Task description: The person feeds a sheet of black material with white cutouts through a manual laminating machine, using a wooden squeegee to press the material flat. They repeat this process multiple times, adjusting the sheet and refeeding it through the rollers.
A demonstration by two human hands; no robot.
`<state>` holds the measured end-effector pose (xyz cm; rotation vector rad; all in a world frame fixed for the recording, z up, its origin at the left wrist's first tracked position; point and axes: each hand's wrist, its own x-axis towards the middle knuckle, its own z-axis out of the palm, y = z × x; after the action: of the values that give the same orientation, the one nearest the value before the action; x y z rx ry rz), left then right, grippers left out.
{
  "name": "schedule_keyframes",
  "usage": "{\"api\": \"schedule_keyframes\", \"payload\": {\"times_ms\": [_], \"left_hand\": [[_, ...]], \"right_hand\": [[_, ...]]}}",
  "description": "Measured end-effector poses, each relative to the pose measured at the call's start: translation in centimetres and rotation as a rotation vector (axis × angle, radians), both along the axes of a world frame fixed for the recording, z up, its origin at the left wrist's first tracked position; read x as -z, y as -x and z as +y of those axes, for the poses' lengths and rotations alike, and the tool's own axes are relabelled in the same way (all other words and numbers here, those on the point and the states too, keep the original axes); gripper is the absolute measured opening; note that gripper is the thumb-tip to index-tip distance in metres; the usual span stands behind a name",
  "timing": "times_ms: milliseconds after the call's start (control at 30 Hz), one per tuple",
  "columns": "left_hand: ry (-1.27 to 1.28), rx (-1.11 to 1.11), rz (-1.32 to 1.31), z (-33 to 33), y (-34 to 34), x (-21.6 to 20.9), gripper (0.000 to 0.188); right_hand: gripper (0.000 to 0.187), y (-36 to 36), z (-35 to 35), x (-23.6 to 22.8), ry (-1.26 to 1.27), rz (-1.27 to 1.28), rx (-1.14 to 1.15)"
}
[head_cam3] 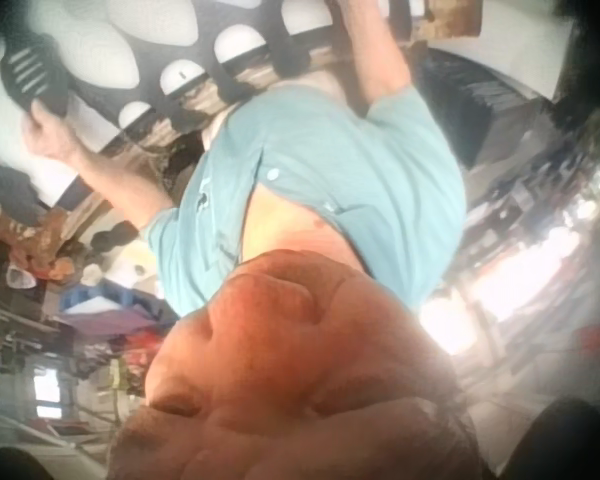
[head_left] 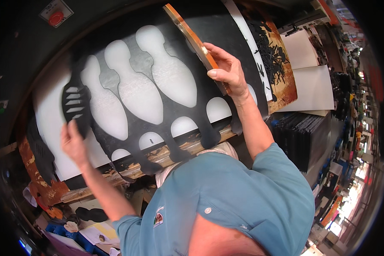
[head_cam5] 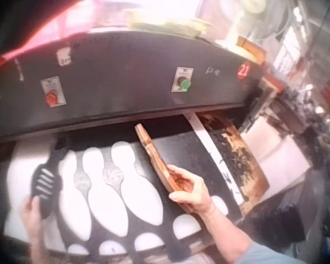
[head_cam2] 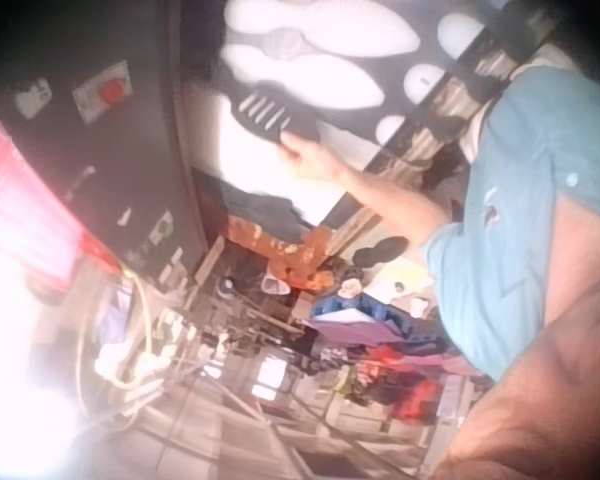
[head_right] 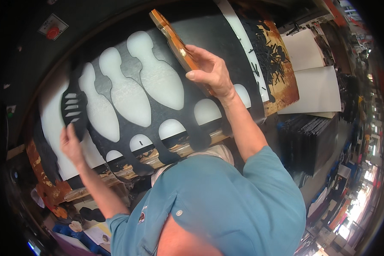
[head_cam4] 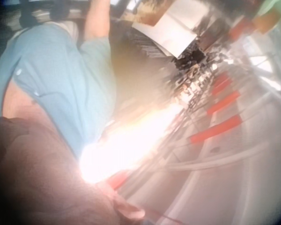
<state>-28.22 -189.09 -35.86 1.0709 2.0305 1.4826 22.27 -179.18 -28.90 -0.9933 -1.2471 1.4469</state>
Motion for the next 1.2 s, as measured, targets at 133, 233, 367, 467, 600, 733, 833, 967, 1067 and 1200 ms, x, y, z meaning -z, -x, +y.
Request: {"api": "schedule_keyframes", "payload": {"times_ms": [133, 233, 367, 467, 600, 733, 833, 967, 1067, 1200], "left_hand": [[0.214, -0.337, 0.474, -3.2, 15.3, 0.6, 0.044], [0.255, -0.454, 0.603, -4.9, 20.3, 0.7, 0.051], [0.283, -0.493, 0.915, -4.1, 18.3, 0.6, 0.050], [0.137, -0.404, 0.727, -2.3, 11.9, 0.5, 0.046], [-0.013, -0.115, 0.476, -2.8, -0.4, -0.9, 0.033], [0.000, 0.341, 0.219, -9.2, -14.9, -2.8, 0.017], [-0.213, 0.618, 0.201, -12.5, -23.3, -1.9, 0.008], [-0.276, 0.583, 0.520, -13.3, -26.2, 0.4, 0.017], [-0.280, 0.520, 0.525, -13.6, -25.9, 1.5, 0.012], [-0.270, 0.466, 0.568, -14.2, -25.9, 2.0, 0.012]], "right_hand": [[0.085, -1.3, 0.1, 0.0, -0.247, -0.428, 0.085], [0.085, -1.1, 0.6, 1.3, -0.478, -0.965, 0.122], [0.079, -1.0, 0.8, 2.9, -0.669, -1.060, 0.133], [0.078, -1.1, 0.8, 3.2, -0.701, -1.040, 0.139], [0.077, -1.3, 0.7, 3.1, -0.719, -1.011, 0.137], [0.077, -1.4, 0.7, 3.3, -0.730, -1.004, 0.143], [0.076, -1.3, 0.7, 3.5, -0.734, -0.997, 0.144], [0.067, -0.7, 1.0, 3.6, -0.757, -0.929, 0.265], [0.047, -1.1, 0.8, 2.7, -0.815, -0.807, 0.410], [0.012, -3.8, 0.3, -1.4, -0.784, -0.473, 0.597]]}}
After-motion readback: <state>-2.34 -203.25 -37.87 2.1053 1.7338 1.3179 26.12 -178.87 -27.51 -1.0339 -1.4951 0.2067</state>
